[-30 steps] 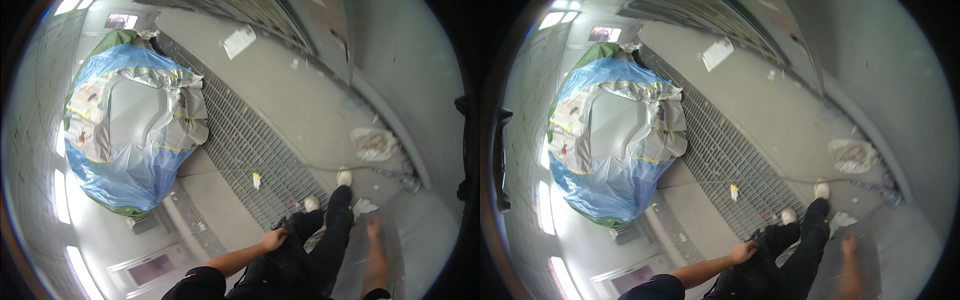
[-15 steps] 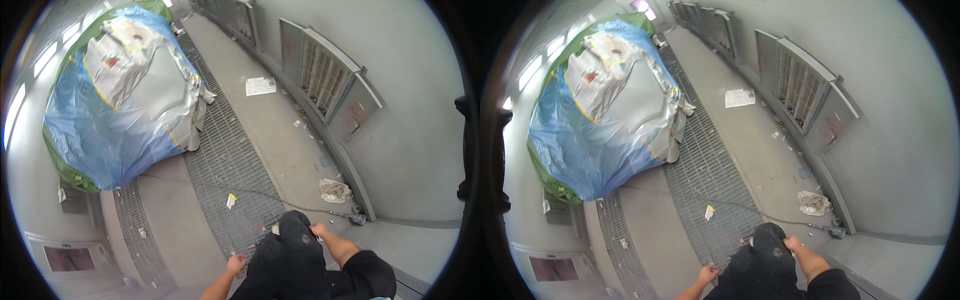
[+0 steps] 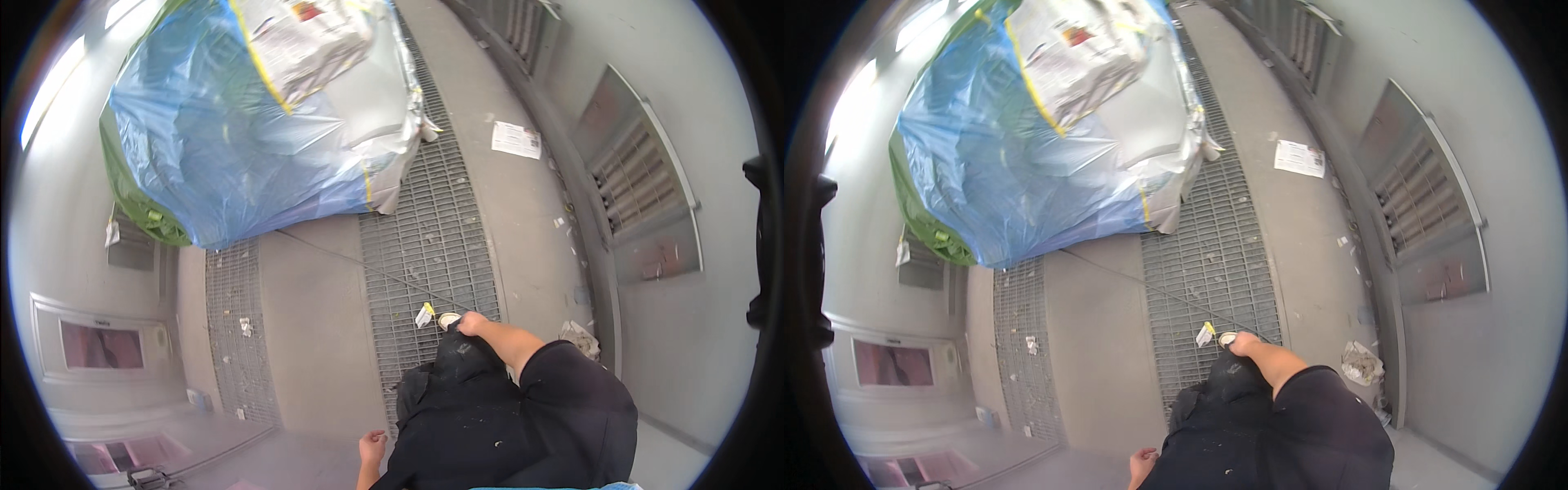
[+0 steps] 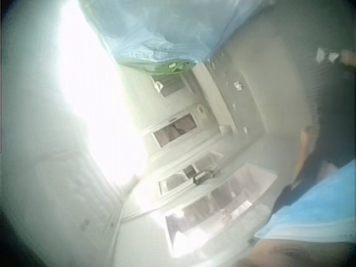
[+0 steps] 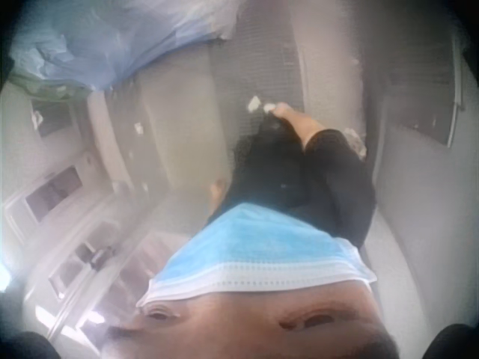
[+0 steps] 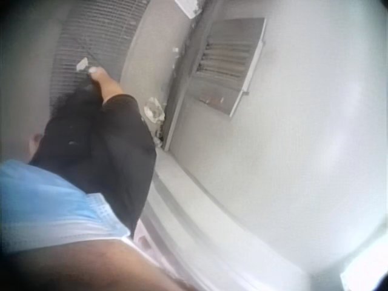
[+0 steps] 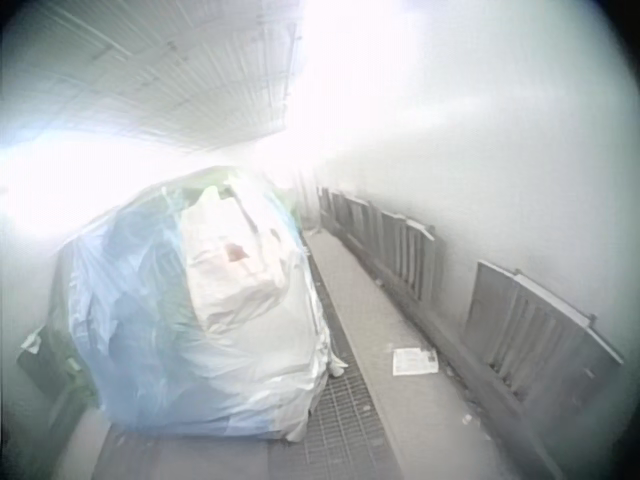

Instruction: The person uses a spray gun to apply paint to a car in a paint booth. The car is partially covered with protective sheeting and newspaper. The person moves around the vehicle, spraying different sections including the hood and side panels.

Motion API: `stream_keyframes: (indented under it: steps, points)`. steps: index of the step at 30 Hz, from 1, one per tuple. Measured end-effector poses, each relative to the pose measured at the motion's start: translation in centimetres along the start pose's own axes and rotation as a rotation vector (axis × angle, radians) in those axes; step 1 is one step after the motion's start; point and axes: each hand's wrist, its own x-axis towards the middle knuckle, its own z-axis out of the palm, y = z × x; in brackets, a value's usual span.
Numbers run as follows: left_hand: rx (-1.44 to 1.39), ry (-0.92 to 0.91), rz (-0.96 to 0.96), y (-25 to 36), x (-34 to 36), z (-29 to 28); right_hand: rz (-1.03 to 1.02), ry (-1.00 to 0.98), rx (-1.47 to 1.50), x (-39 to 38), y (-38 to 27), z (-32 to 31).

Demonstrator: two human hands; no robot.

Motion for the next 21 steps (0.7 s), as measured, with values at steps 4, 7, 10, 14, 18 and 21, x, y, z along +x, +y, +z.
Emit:
stream_keyframes:
  steps: [4, 7, 10, 14, 18, 21]
  points:
    - [-0.373, 0.033, -0.062, 0.5, 0.3, 0.3, -0.188, -0.125, -0.135, 6.2, -12.3, -3.4]
    - [-0.263, 0.143, -0.095, -1.3, 2.1, 1.6, -0.34, -0.052, -0.167, 11.4, -20.2, -4.0]
    - [-0.454, 0.111, -0.129, -3.1, 5.3, 0.9, -0.361, -0.097, -0.393, 15.7, -27.4, -4.8]
    - [-0.893, 0.048, -0.119, -4.9, 9.9, -7.4, -0.058, -0.664, -0.519, 13.4, -37.1, -5.8]
    - [-1.323, -0.18, -0.372, -5.2, 13.5, -20.4, 0.259, -1.092, -0.159, 7.8, -50.9, -7.7]
    - [-1.421, -0.345, -0.358, -5.9, 15.9, -29.3, 0.267, -1.144, -0.049, 7.1, -61.4, -9.1]
